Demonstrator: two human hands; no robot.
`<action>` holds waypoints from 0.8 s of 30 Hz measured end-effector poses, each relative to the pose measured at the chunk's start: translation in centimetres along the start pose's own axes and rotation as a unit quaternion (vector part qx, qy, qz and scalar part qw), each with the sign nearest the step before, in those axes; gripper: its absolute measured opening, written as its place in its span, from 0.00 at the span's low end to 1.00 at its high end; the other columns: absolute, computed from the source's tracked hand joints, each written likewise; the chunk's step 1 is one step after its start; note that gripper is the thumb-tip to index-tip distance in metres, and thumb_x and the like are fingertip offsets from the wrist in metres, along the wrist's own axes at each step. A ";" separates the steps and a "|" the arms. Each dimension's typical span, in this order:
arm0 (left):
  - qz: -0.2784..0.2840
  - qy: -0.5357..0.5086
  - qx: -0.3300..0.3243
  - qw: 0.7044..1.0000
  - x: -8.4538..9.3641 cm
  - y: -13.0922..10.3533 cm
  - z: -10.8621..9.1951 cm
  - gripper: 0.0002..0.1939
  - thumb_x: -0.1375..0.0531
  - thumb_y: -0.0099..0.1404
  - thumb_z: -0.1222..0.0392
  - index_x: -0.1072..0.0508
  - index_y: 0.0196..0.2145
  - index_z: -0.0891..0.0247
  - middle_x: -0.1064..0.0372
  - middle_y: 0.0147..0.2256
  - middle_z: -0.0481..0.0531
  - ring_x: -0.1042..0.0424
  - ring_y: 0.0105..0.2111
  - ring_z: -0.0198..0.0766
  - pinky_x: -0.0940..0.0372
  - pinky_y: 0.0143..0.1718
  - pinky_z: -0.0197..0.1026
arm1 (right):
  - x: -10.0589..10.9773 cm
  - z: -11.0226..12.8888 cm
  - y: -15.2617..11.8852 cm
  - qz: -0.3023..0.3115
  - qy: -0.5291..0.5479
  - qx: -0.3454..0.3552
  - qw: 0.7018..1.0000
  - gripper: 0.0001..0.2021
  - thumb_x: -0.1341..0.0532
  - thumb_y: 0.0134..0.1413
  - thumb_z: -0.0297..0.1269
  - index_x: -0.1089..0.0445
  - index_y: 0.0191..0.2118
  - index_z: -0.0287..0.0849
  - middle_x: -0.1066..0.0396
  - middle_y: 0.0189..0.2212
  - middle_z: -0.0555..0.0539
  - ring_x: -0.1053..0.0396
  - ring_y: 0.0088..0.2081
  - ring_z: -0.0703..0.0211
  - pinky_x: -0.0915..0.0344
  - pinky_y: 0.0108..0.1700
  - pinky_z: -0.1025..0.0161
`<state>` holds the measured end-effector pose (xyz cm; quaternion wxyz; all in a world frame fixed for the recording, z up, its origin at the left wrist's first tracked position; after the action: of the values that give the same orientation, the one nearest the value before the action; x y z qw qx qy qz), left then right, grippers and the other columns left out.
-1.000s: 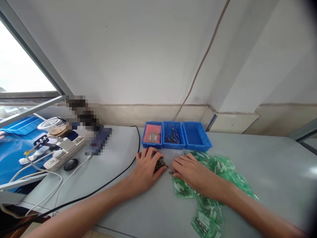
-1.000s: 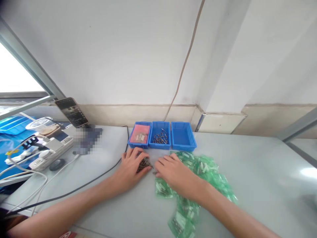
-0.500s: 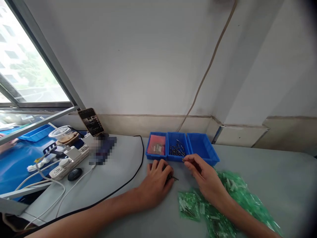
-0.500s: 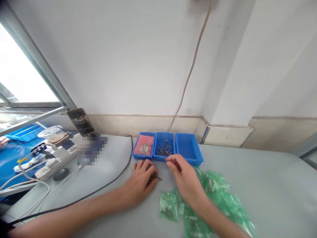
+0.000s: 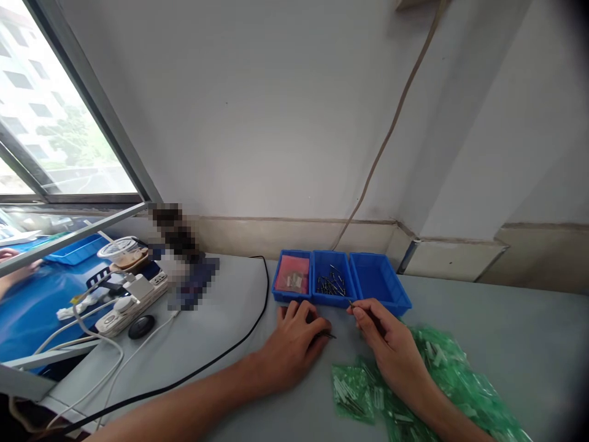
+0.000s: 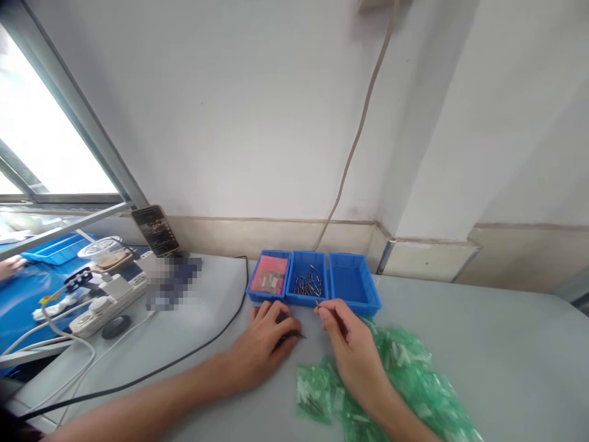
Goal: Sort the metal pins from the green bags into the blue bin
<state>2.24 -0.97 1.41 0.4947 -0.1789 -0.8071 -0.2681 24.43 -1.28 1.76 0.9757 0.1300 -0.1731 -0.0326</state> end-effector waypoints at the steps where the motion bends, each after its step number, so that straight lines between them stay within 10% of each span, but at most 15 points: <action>1: 0.001 -0.004 0.004 1.000 0.1 0.0 0.0 0.06 0.41 0.78 0.60 0.27 0.49 0.53 0.34 0.50 0.53 0.35 0.49 0.47 0.40 0.50 0.53 | 0.0 -0.1 0.0 -0.002 -0.003 0.002 1.000 0.19 0.42 0.69 0.57 0.24 0.41 0.47 0.25 0.33 0.47 0.30 0.33 0.53 0.31 0.37 0.60; 24: -0.002 -0.023 0.016 1.000 -0.1 -0.1 0.1 0.15 0.31 0.69 0.52 0.32 0.41 0.59 0.35 0.51 0.52 0.36 0.49 0.48 0.43 0.50 0.52 | -0.2 -0.5 -0.1 0.032 -0.007 -0.012 0.999 0.19 0.44 0.72 0.55 0.28 0.39 0.46 0.33 0.30 0.51 0.38 0.31 0.56 0.39 0.33 0.63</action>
<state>2.21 -1.01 1.23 0.4779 -0.1752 -0.8232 -0.2516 24.46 -1.22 1.20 0.9765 0.1126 -0.1835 -0.0042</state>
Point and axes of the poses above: each hand's wrist, its own y-axis towards the middle knuckle, its own x-axis out of the back of the hand, z = x × y, the point moved 1 cm from there along y, towards the middle knuckle
